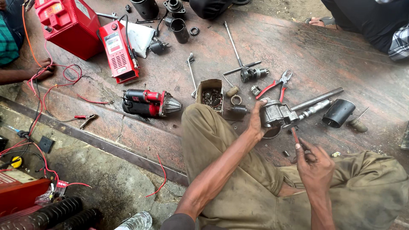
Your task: The person sits on the workshop floor holding a starter motor and uses a small hand tool to work on its housing and components, repeatedly prying and turning parts of the unit while other people sit nearby with tools and parts scattered on the floor.
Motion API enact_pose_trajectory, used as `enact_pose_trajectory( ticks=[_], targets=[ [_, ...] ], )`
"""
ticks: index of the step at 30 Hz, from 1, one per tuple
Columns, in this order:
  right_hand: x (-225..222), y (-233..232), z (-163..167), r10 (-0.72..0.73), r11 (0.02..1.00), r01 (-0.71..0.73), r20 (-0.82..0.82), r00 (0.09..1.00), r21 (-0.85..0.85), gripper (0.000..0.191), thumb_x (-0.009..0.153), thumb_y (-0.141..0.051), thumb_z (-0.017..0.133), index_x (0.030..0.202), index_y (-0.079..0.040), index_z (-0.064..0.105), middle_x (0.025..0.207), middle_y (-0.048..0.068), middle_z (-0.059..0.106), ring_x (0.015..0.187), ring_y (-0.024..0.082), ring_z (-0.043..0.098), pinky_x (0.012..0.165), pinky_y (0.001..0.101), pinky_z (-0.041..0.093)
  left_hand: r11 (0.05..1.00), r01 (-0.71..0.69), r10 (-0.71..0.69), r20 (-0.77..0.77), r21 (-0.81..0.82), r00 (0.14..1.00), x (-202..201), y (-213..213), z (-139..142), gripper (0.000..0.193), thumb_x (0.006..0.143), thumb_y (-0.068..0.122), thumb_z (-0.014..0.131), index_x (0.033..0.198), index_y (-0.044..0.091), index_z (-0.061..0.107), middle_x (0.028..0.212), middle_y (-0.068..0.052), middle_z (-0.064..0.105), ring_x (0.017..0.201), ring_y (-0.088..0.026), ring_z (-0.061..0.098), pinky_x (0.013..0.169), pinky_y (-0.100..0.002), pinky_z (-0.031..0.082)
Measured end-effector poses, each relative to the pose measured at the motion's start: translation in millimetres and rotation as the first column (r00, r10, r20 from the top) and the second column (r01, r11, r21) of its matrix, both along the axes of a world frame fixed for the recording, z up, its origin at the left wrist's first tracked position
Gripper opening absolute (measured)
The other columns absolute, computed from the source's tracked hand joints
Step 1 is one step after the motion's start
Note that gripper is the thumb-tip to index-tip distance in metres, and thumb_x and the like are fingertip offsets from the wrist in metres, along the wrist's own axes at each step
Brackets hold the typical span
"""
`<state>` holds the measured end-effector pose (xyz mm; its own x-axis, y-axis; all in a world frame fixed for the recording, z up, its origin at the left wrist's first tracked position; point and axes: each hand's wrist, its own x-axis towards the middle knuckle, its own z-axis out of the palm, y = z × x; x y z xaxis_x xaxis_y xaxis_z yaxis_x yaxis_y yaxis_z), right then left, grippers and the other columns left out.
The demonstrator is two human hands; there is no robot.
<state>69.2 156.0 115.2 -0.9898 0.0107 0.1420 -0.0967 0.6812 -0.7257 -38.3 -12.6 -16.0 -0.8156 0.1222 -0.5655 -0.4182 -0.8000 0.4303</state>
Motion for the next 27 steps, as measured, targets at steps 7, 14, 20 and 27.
enact_pose_trajectory(
  ticks=[7, 14, 20, 27],
  targets=[
    [2.4, -5.0, 10.2, -0.044, 0.999, 0.044, 0.043, 0.998, 0.008, 0.027, 0.098, -0.011, 0.075, 0.122, 0.000, 0.076, 0.074, 0.010, 0.063, 0.063, 0.015, 0.060, 0.058, 0.0335, 0.047, 0.999, 0.022, -0.024, -0.053, -0.041, 0.998, 2.5, 0.9, 2.9, 0.059, 0.083, 0.055, 0.062, 0.126, 0.014, 0.061, 0.113, -0.008, 0.070, 0.101, -0.022, 0.069, 0.086, -0.051, 0.053],
    [2.6, -3.9, 8.7, 0.008, 1.000, -0.008, -0.003, 1.000, 0.011, 0.027, 0.097, -0.013, 0.074, 0.122, 0.000, 0.075, 0.069, 0.007, 0.066, 0.069, 0.013, 0.062, 0.060, 0.0315, 0.048, 0.997, 0.040, -0.043, -0.046, -0.064, 0.998, 2.0, 0.8, 7.4, 0.061, 0.084, 0.056, 0.060, 0.128, 0.013, 0.061, 0.114, -0.010, 0.070, 0.103, -0.023, 0.069, 0.089, -0.052, 0.052],
    [3.1, -6.0, 5.7, -0.028, 0.997, 0.026, 0.019, 0.999, 0.066, 0.029, 0.100, -0.017, 0.074, 0.126, -0.004, 0.076, 0.072, 0.010, 0.053, 0.060, 0.016, 0.049, 0.056, 0.0339, 0.041, 0.998, 0.048, -0.050, -0.042, -0.045, 0.998, 1.0, 1.0, 6.2, 0.060, 0.083, 0.055, 0.060, 0.127, 0.014, 0.061, 0.115, -0.008, 0.070, 0.104, -0.022, 0.069, 0.092, -0.052, 0.050],
    [1.4, -8.9, 5.9, -0.030, 0.999, 0.030, 0.000, 1.000, 0.030, 0.031, 0.096, -0.020, 0.076, 0.121, -0.003, 0.074, 0.077, 0.007, 0.056, 0.058, 0.013, 0.050, 0.055, 0.0325, 0.042, 0.999, 0.030, -0.031, -0.047, -0.022, 0.998, 0.9, -1.3, 11.0, 0.057, 0.084, 0.053, 0.060, 0.124, 0.014, 0.062, 0.113, -0.007, 0.070, 0.102, -0.022, 0.069, 0.089, -0.052, 0.050]
  ],
)
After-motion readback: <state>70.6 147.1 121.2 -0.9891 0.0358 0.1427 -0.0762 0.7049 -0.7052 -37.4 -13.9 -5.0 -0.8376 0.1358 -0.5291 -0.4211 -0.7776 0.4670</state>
